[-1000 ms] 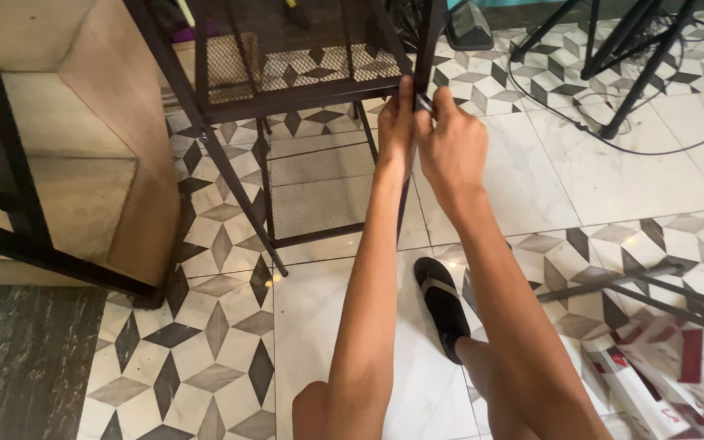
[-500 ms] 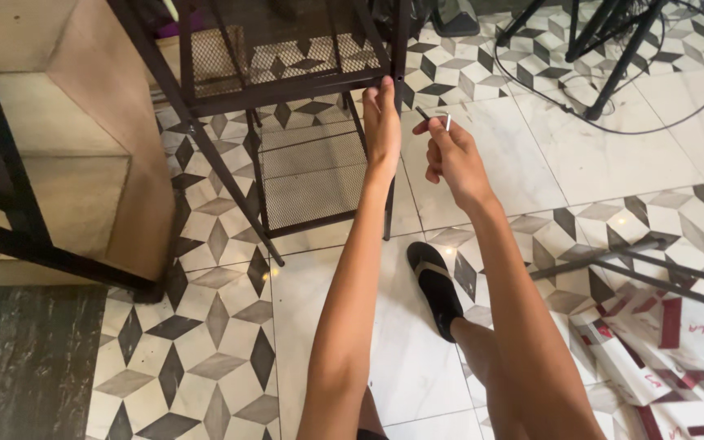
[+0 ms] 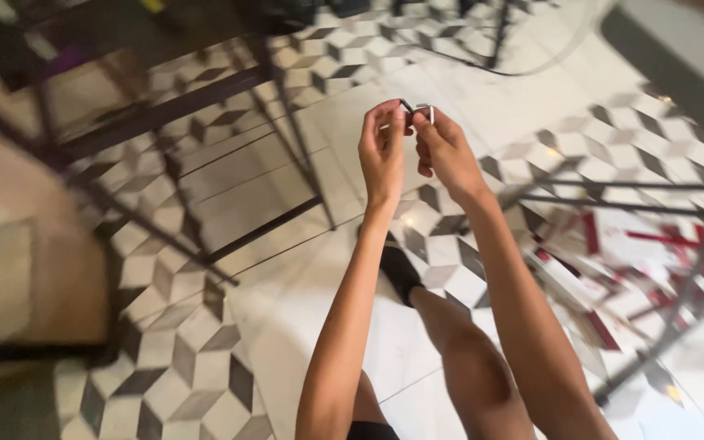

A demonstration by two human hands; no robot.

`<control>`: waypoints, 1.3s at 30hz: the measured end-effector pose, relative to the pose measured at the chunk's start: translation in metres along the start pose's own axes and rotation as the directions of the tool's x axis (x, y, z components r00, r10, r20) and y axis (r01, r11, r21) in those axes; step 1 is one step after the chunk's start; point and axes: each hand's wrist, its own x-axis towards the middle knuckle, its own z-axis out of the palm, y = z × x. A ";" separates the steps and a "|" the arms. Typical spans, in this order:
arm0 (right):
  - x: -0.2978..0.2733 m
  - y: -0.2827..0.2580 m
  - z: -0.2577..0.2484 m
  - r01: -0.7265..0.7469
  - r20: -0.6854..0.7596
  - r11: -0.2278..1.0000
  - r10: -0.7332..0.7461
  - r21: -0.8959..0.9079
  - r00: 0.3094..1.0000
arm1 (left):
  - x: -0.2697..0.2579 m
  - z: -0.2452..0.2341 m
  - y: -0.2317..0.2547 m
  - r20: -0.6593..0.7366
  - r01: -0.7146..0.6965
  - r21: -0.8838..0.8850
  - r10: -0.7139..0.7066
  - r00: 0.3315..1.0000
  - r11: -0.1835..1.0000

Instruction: The person assembles a black metal mesh shelving unit. They position the mesh shelves and use a small tool to tighten screws at the joints of the frame.

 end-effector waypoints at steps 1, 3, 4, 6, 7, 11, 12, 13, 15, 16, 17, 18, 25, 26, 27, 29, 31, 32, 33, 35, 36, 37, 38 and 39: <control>-0.011 -0.008 -0.017 0.010 -0.054 1.000 -0.011 -0.027 0.998 | -0.001 0.020 -0.001 0.047 0.002 -0.008 -0.002 0.999 1.000; -0.036 -0.025 -0.054 -0.001 -0.186 0.984 -0.033 -0.180 0.982 | -0.010 0.062 -0.009 0.142 0.048 -0.063 -0.039 0.989 0.997; -0.051 -0.033 -0.071 -0.028 -0.258 0.955 -0.052 -0.295 0.965 | -0.017 0.084 -0.012 0.193 0.087 -0.103 -0.066 0.979 0.991; -0.080 -0.049 -0.103 -0.063 -0.364 0.871 -0.136 -0.487 0.922 | -0.034 0.128 -0.018 0.289 0.149 -0.153 -0.100 0.952 0.977; -0.094 -0.056 -0.120 -0.068 -0.392 0.821 -0.197 -0.567 0.899 | -0.044 0.149 -0.020 0.334 0.169 -0.165 -0.106 0.936 0.972; -0.135 -0.080 -0.182 -0.164 -0.468 0.615 -0.375 -0.771 0.800 | -0.072 0.225 -0.016 0.463 0.227 -0.245 -0.092 0.882 0.943; -0.134 -0.089 -0.201 -0.065 -0.451 0.673 -0.418 -0.737 0.788 | -0.072 0.241 -0.014 0.470 0.226 -0.265 -0.079 0.879 0.937; -0.131 -0.098 -0.221 0.038 -0.435 0.717 -0.463 -0.696 0.772 | -0.072 0.258 -0.011 0.477 0.226 -0.285 -0.066 0.877 0.932; -0.123 -0.120 -0.265 -0.086 -0.624 0.801 -0.388 -0.592 0.679 | -0.067 0.277 -0.008 0.487 0.220 -0.308 -0.045 0.872 0.926; -0.108 -0.133 -0.289 -0.098 -0.657 0.807 -0.396 -0.582 0.642 | -0.061 0.282 -0.007 0.491 0.215 -0.314 -0.035 0.870 0.925; -0.095 -0.146 -0.311 -0.108 -0.688 0.813 -0.404 -0.572 0.603 | -0.054 0.284 -0.008 0.495 0.209 -0.320 -0.025 0.869 0.924; -0.085 -0.150 -0.327 -0.176 -0.697 0.782 -0.400 -0.598 0.595 | -0.047 0.284 -0.009 0.481 0.185 -0.291 -0.023 0.877 0.939; -0.073 -0.093 -0.342 -0.254 -0.380 0.287 -0.773 -0.924 0.509 | 0.002 0.200 -0.021 0.291 0.029 -0.214 0.036 0.956 0.976; -0.074 -0.091 -0.344 -0.325 -0.438 0.302 -0.723 -0.896 0.534 | 0.007 0.180 -0.019 0.248 -0.015 -0.213 0.069 0.966 0.977; -0.078 -0.091 -0.347 -0.359 -0.413 0.234 -0.698 -0.904 0.586 | 0.010 0.156 -0.016 0.207 -0.047 -0.178 0.084 0.975 0.983; -0.078 -0.096 -0.352 -0.326 -0.291 0.087 -0.701 -0.941 0.651 | 0.012 0.096 -0.005 0.102 -0.117 -0.094 0.127 0.987 0.989; -0.082 -0.098 -0.350 -0.231 -0.127 -0.041 -0.738 -0.972 0.663 | 0.006 0.024 0.013 -0.087 -0.277 0.129 0.289 0.953 0.952; -0.074 -0.099 -0.344 -0.187 -0.059 -0.088 -0.746 -0.978 0.664 | 0.003 -0.015 0.026 -0.173 -0.338 0.255 0.386 0.906 0.906; -0.068 -0.095 -0.334 -0.150 -0.042 -0.082 -0.735 -0.985 0.677 | 0.001 -0.054 0.041 -0.232 -0.371 0.405 0.486 0.843 0.836; -0.058 -0.086 -0.311 -0.100 -0.037 -0.049 -0.706 -0.994 0.707 | -0.004 -0.130 0.076 -0.283 -0.344 0.687 0.673 0.684 0.640; -0.051 -0.073 -0.289 -0.082 -0.050 -0.014 -0.693 -0.997 0.719 | 0.002 -0.166 0.094 -0.314 -0.264 0.798 0.748 0.585 0.541; -0.046 -0.059 -0.263 -0.061 -0.062 0.025 -0.682 -0.998 0.729 | 0.012 -0.202 0.113 -0.318 -0.161 0.884 0.818 0.479 0.439; -0.045 -0.044 -0.237 -0.059 -0.078 0.051 -0.673 -0.997 0.736 | 0.023 -0.236 0.128 -0.354 -0.158 0.872 0.821 0.448 0.463; -0.043 -0.032 -0.212 -0.041 -0.090 0.089 -0.662 -0.995 0.744 | 0.033 -0.267 0.140 -0.389 -0.159 0.859 0.822 0.416 0.486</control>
